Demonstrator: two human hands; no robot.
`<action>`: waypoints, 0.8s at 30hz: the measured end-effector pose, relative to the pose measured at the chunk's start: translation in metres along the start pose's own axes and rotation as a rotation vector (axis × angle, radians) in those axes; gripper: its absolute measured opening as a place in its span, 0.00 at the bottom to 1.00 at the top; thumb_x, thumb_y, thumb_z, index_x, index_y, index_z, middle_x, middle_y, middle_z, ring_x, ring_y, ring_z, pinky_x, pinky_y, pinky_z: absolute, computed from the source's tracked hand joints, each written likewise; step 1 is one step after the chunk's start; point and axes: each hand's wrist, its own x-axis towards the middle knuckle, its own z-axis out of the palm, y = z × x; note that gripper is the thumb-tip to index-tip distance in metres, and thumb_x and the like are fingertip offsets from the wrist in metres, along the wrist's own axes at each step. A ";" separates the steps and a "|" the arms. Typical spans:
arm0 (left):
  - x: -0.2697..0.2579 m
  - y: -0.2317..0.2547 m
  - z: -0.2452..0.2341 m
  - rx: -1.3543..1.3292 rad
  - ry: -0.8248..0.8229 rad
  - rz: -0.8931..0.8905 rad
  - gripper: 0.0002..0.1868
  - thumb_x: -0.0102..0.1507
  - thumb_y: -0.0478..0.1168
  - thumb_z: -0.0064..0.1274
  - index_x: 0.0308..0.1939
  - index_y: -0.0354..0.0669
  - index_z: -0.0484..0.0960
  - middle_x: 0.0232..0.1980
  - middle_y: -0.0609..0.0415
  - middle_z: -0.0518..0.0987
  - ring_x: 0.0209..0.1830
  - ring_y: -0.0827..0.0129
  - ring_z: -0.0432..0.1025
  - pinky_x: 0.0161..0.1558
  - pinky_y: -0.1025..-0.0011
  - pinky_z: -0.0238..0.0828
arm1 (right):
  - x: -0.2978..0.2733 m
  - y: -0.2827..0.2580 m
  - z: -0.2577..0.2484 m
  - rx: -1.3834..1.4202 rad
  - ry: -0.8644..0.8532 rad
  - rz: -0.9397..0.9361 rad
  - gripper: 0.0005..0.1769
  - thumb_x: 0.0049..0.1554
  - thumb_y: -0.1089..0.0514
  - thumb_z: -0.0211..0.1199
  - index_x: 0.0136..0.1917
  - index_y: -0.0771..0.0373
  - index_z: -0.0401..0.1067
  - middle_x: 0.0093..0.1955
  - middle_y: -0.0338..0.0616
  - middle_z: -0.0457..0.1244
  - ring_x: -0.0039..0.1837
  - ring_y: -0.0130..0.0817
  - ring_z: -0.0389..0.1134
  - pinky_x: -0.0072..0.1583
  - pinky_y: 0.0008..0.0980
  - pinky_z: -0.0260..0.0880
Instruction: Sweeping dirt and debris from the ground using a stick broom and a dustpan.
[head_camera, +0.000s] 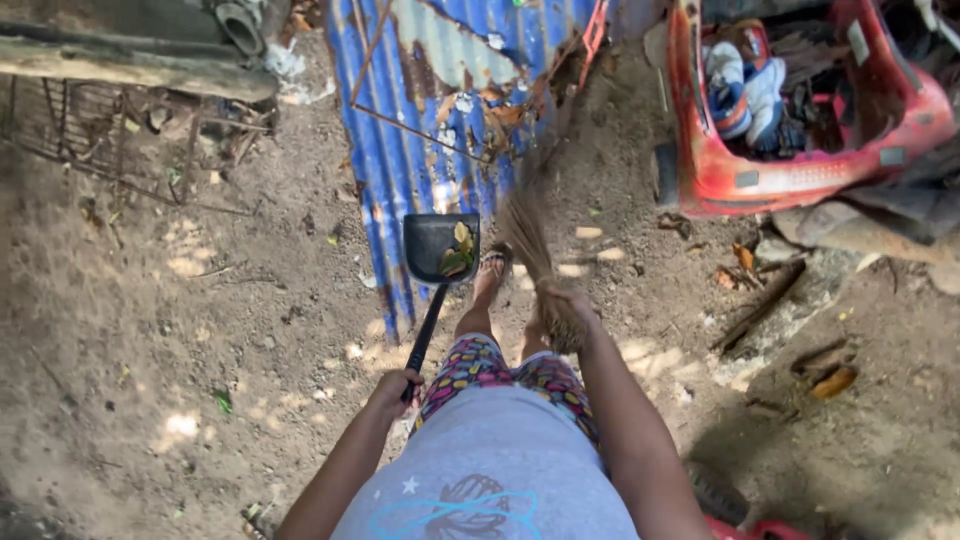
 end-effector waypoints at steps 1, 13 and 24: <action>-0.001 0.005 -0.006 0.023 0.001 -0.006 0.07 0.59 0.34 0.51 0.30 0.31 0.73 0.19 0.50 0.68 0.13 0.62 0.62 0.15 0.65 0.63 | 0.000 0.008 0.004 0.022 0.006 -0.006 0.22 0.57 0.50 0.64 0.56 0.69 0.73 0.43 0.55 0.70 0.40 0.46 0.74 0.42 0.41 0.77; 0.013 0.097 0.007 0.364 0.000 -0.087 0.10 0.61 0.38 0.50 0.27 0.39 0.73 0.18 0.53 0.69 0.13 0.66 0.62 0.16 0.68 0.63 | -0.038 -0.032 0.082 0.382 0.078 -0.135 0.19 0.56 0.50 0.62 0.52 0.68 0.73 0.38 0.52 0.69 0.36 0.46 0.73 0.40 0.45 0.77; 0.018 0.164 0.013 0.615 -0.032 -0.042 0.09 0.61 0.36 0.49 0.28 0.36 0.76 0.20 0.52 0.71 0.14 0.67 0.64 0.17 0.69 0.64 | -0.028 -0.010 0.073 0.524 0.134 -0.259 0.18 0.56 0.50 0.64 0.51 0.66 0.73 0.37 0.51 0.69 0.34 0.46 0.71 0.38 0.46 0.76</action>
